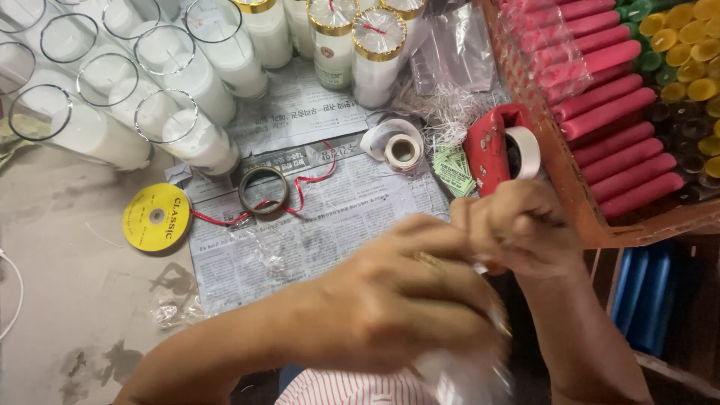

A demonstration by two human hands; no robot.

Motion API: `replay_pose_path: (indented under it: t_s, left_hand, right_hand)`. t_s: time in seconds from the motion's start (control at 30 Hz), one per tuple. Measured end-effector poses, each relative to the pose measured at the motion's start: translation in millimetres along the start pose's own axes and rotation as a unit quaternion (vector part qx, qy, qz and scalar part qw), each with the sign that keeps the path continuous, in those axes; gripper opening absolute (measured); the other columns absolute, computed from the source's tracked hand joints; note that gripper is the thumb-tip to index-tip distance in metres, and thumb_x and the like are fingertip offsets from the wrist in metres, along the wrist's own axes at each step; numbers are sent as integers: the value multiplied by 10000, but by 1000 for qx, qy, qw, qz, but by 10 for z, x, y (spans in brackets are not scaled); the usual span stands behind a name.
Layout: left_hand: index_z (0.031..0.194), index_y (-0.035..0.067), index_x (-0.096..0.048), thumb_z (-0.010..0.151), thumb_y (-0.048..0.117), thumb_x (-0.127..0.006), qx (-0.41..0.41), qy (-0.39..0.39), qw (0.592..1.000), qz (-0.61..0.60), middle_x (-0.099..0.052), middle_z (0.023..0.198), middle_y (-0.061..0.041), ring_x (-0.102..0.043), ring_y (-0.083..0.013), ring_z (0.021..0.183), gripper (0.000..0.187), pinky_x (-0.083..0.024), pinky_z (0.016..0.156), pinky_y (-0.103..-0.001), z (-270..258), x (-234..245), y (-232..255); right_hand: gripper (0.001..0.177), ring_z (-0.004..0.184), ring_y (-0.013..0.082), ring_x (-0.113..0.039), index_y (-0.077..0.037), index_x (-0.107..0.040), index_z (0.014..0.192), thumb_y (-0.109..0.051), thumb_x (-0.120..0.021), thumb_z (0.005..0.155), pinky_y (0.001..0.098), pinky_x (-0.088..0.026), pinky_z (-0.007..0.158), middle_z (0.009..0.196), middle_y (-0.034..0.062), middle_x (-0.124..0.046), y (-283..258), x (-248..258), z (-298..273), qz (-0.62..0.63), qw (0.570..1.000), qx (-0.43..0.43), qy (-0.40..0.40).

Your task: Wrapping a glass candle in plastic film and tying it with a decorative red ribbon.

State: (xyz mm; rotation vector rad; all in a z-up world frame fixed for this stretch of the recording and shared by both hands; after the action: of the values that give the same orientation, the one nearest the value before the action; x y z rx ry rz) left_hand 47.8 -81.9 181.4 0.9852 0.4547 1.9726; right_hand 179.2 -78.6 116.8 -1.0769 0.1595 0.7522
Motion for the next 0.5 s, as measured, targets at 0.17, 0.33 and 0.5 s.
replay_pose_path:
  t_s: [0.17, 0.33, 0.5]
  left_hand:
    - [967, 23, -702, 923, -86, -660, 92, 98, 984, 119, -697, 1022, -78, -573, -307, 895, 125, -452, 838, -449, -585, 63, -681]
    - [893, 134, -756, 810, -152, -601, 179, 286, 929, 154, -705, 852, -28, -627, -266, 789, 337, -521, 787, -383, -1091, 100, -1344]
    - [890, 127, -739, 860, -62, -642, 174, 339, 893, 238, -660, 814, -41, -604, -263, 756, 214, -531, 723, -372, -1104, -8, -1505]
  right_hand:
    - [209, 764, 210, -559, -86, -556, 916, -217, -531, 1076, 322, -450, 712, 786, 61, -600, 597, 418, -241, -134, 988, -21, 78]
    - [225, 897, 281, -680, 39, -552, 888, -88, -516, 1070, 362, -564, 838, 820, 213, -642, 1066, 980, -711, -235, 928, 4, 290]
    - [248, 987, 302, -668, -2, -591, 836, -88, -539, 1063, 432, -500, 990, 782, 142, -695, 805, 363, -748, -471, 820, 17, 326]
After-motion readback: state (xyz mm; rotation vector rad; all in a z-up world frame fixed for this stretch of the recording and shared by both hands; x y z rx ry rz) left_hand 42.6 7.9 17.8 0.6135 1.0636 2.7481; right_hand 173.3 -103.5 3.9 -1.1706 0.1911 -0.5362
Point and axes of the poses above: each hand's wrist, its own z-axis towards the middle knuckle, its own x-axis out of the back of the hand, y = z × x, the point moved 8 cm from there along z, towards the middle knuckle
